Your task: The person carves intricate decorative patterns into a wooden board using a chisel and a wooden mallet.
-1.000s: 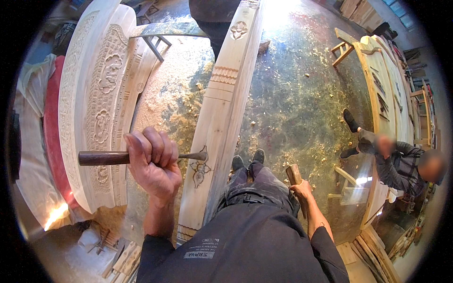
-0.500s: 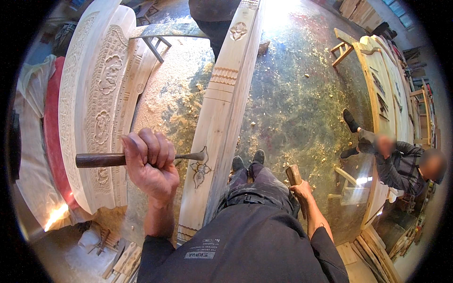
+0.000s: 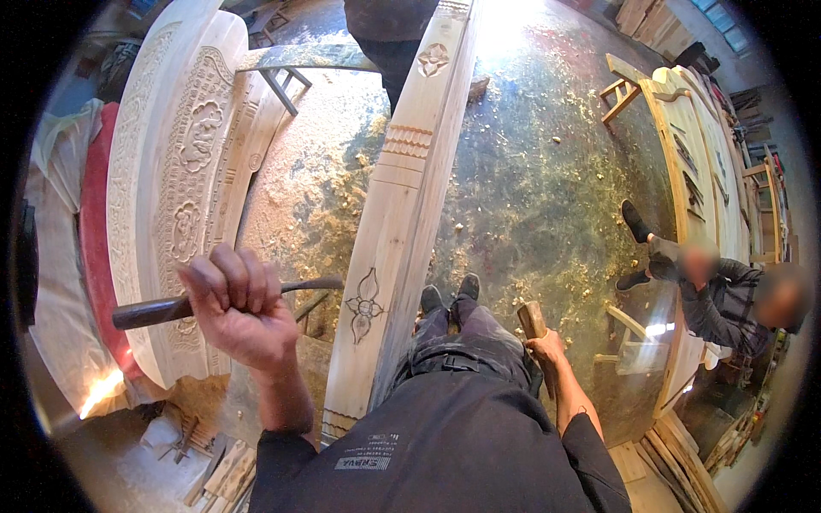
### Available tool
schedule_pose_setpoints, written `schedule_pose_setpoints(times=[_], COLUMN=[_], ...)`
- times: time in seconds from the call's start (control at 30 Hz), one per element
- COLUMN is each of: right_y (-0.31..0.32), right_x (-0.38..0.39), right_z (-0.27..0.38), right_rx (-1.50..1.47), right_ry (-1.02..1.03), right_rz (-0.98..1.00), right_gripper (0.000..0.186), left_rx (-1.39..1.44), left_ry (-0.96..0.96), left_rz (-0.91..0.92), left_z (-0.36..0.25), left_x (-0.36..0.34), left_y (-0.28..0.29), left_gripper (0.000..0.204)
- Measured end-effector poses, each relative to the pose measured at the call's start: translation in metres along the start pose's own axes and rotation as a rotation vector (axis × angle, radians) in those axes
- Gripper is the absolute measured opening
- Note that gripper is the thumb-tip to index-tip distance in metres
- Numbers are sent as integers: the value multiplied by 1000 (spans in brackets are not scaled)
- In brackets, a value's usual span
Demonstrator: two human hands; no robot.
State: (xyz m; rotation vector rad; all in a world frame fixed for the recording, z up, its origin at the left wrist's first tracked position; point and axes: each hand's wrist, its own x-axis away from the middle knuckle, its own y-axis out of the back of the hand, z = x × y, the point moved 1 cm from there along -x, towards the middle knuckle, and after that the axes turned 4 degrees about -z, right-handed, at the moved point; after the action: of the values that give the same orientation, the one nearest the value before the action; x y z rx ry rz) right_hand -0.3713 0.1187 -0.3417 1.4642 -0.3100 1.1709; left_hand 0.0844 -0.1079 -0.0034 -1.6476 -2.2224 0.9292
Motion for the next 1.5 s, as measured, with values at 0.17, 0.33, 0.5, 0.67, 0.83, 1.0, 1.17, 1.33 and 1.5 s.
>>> schedule_pose_setpoints(times=[0.17, 0.33, 0.5, 0.67, 0.83, 1.0, 1.17, 1.33, 1.5], right_y=[0, -5, -2, 2, 9, 9, 1, -3, 1], right_x=[3, -6, -1, 0, 19, 18, 7, 3, 9], right_z=[2, -7, -2, 1, 21, 21, 6, -1, 6], right_rx=[-18, -69, -63, -33, -98, -75, -80, -128, -107], right_ry=[22, 4, 36, 59, -35, -29, 29, 10, -6], right_rz=[-11, 2, 0, 17, 42, 44, 22, 15, 19], right_gripper=[49, 52, 44, 43, 57, 56, 56, 54, 54], left_rx=[-99, -234, -391, -543, -715, -961, -1094, -1032, -1075], left_ry=[-110, -151, -146, -79, -18, 40, 111, 204, 216], left_rz=[-19, -78, -74, -61, -6, 46, 95, 31, -10], left_z=[-14, -20, -15, -10, -5, -4, -8, -2, 4], left_x=[-2, 5, 17, 33, 50, 67, 73, 79, 76], left_y=[14, 28, 42, 57, 75, 86, 79, 90, 92], left_gripper=[49, 49, 50, 48, 44, 48, 50, 52, 53])
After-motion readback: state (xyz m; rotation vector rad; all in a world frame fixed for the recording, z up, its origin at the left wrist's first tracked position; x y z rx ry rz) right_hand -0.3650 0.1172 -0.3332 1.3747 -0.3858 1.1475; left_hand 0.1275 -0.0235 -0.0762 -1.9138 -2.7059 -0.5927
